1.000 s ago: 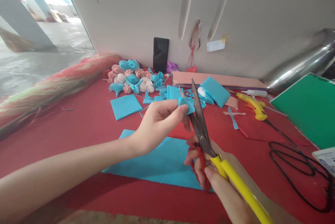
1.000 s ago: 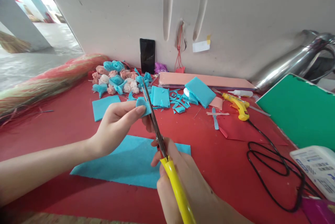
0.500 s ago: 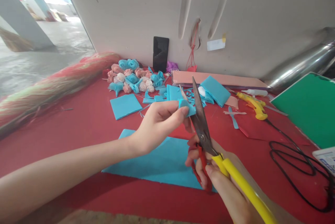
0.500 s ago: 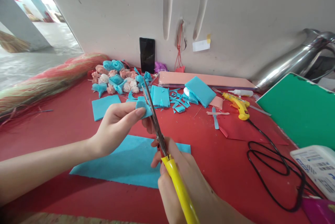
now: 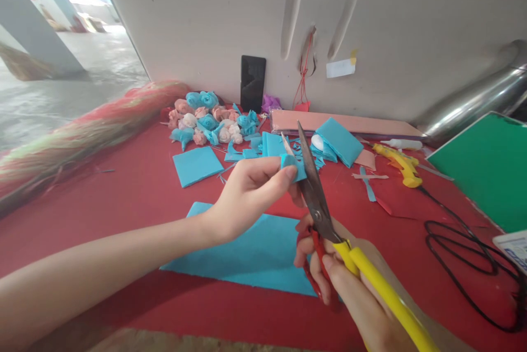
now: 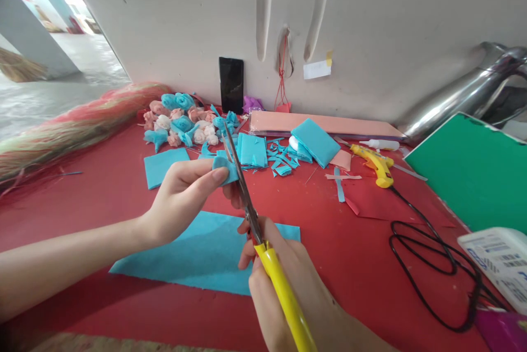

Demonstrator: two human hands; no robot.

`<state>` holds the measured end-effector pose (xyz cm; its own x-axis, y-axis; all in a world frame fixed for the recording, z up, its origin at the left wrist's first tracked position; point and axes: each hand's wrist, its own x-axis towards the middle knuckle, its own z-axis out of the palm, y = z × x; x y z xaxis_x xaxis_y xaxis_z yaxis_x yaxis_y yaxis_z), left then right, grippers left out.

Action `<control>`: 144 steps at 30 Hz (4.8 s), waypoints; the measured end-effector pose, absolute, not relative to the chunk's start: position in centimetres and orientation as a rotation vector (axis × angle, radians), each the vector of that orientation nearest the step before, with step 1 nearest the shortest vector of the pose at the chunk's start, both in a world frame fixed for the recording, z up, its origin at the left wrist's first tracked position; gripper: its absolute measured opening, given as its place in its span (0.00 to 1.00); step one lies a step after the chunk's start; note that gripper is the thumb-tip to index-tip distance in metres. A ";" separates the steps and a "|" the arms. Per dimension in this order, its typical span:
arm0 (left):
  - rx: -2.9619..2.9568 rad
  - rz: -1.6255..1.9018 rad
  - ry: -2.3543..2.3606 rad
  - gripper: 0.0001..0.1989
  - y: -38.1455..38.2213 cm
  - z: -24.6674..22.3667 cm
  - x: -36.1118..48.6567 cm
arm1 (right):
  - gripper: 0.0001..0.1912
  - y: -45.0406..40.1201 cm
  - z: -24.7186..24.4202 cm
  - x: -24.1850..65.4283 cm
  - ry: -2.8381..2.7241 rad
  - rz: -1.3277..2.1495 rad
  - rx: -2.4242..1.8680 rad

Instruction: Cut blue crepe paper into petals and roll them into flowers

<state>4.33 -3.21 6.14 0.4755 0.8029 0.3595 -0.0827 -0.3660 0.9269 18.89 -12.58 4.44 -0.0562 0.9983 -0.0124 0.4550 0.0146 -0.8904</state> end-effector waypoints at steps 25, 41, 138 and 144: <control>3.123 1.057 -0.103 0.10 -2.3 6.5 3.3 | 0.06 -11.0 6.4 20.1 -0.847 1.683 -0.959; 3.488 1.302 -0.569 0.06 -2.0 7.2 3.5 | 0.07 -11.4 5.7 20.4 -0.891 1.798 -0.956; 1.646 0.710 0.444 0.21 -4.6 7.1 4.1 | 0.11 -10.9 5.6 20.2 -1.206 1.409 -1.089; 1.551 0.961 0.566 0.20 -3.6 6.6 4.1 | 0.18 -10.3 2.5 20.2 -1.273 1.709 -1.119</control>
